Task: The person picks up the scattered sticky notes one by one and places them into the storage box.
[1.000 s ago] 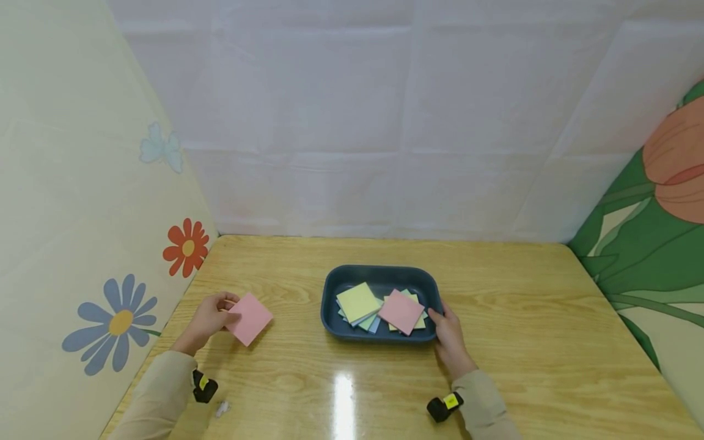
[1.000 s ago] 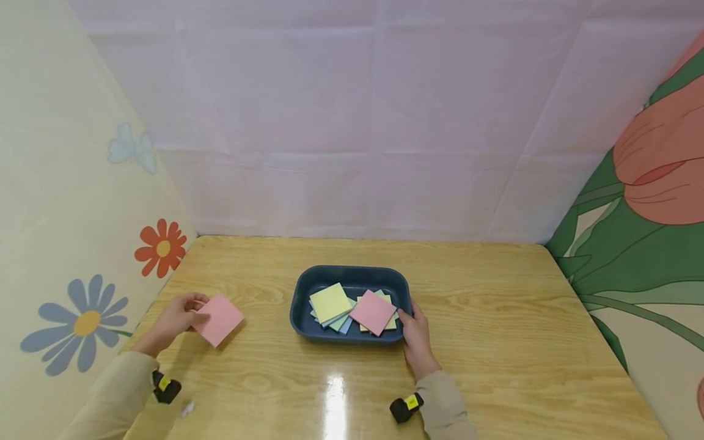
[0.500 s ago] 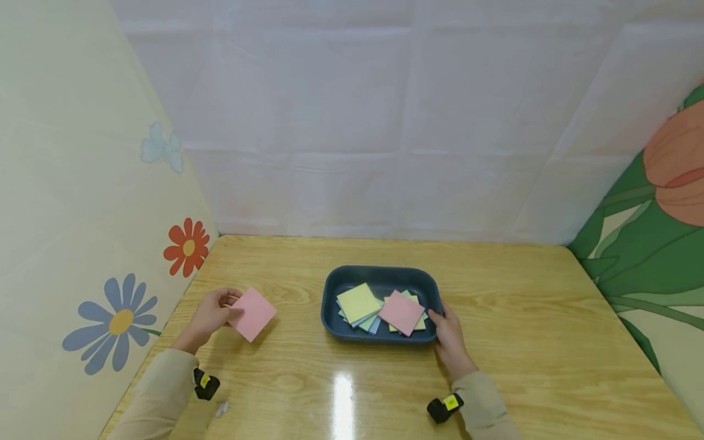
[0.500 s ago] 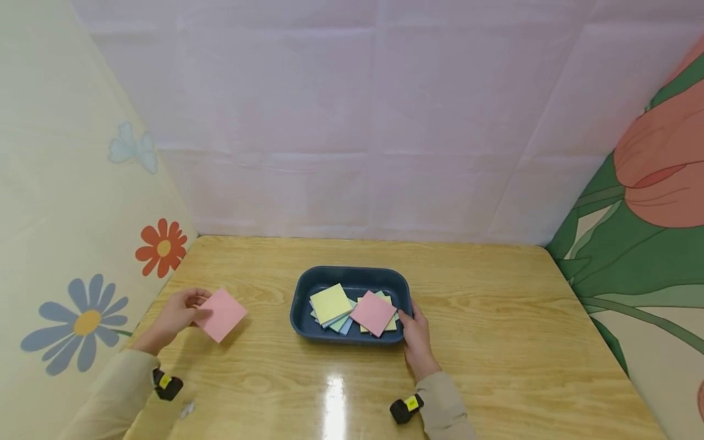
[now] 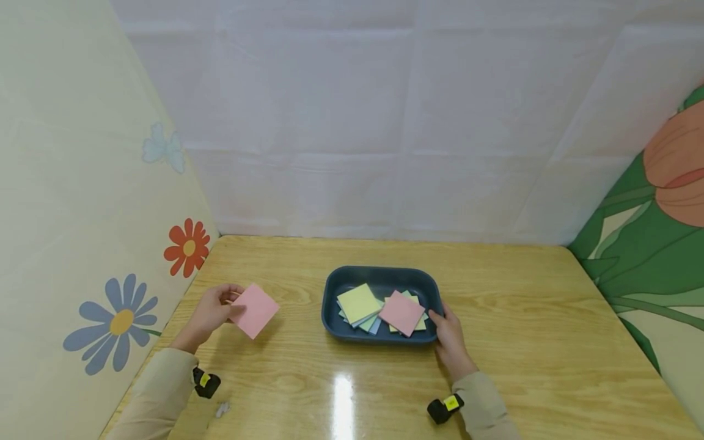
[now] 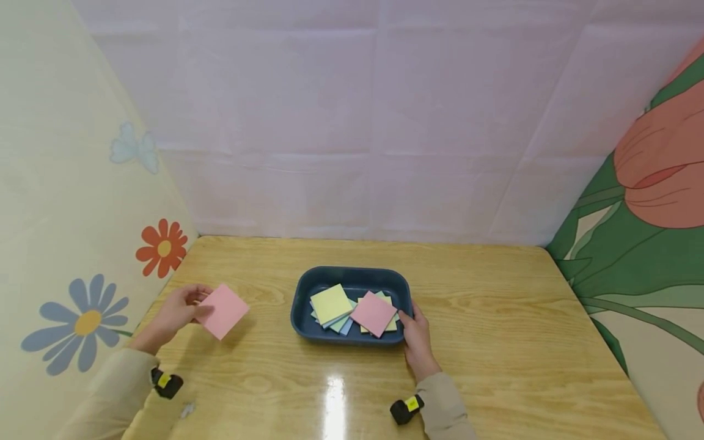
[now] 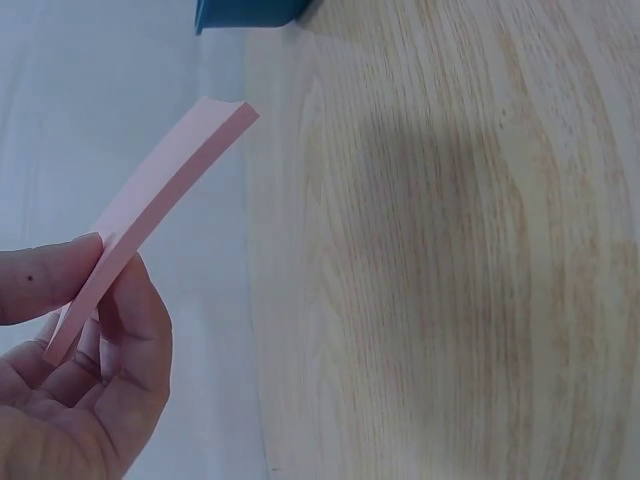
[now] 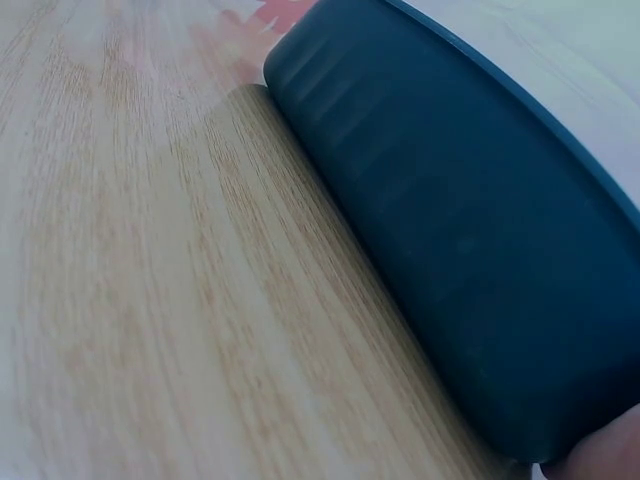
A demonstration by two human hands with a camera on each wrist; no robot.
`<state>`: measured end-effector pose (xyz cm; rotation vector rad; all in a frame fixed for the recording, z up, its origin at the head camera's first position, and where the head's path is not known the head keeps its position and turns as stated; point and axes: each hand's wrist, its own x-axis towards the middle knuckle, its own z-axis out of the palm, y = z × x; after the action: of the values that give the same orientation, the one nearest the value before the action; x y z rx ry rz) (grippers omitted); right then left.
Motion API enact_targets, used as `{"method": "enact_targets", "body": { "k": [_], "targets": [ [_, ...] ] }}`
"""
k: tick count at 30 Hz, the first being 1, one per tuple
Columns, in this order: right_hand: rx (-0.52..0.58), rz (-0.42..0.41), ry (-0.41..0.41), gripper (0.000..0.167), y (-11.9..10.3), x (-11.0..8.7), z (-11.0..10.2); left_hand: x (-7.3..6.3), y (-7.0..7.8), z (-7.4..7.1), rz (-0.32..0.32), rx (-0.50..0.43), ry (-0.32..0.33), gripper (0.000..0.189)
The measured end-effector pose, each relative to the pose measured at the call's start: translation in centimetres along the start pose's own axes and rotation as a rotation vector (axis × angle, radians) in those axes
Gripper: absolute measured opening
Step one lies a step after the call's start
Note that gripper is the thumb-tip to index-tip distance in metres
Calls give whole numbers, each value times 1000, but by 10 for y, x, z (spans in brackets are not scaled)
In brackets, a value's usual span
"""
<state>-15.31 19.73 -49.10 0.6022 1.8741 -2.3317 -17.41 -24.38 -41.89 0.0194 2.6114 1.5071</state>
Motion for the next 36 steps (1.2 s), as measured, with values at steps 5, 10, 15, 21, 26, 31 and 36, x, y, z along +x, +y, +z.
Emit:
{"method": "enact_targets", "body": {
  "k": [5, 10, 15, 21, 26, 31, 36],
  "targets": [
    [-13, -32, -3, 57, 6, 3, -2, 1, 2, 1, 3, 9, 2, 30],
    [-1, -72, -8, 60, 9, 5, -3, 1, 5, 4, -3, 7, 3, 29],
    [-1, -18, -10, 55, -1, -3, 0, 1, 11, 8, -6, -1, 5, 31],
    [2, -18, -10, 54, 2, 2, -1, 4, 15, 12, 0, 14, 0, 29],
    [1, -14, -6, 54, 2, 3, -1, 5, 20, 15, 17, 15, -9, 29],
    [-7, -16, -6, 54, 2, 3, -1, 6, 24, 17, 43, -4, -17, 28],
    [12, -30, -17, 54, 2, 1, -1, 7, 29, 20, 53, -17, -24, 27]
  ]
}}
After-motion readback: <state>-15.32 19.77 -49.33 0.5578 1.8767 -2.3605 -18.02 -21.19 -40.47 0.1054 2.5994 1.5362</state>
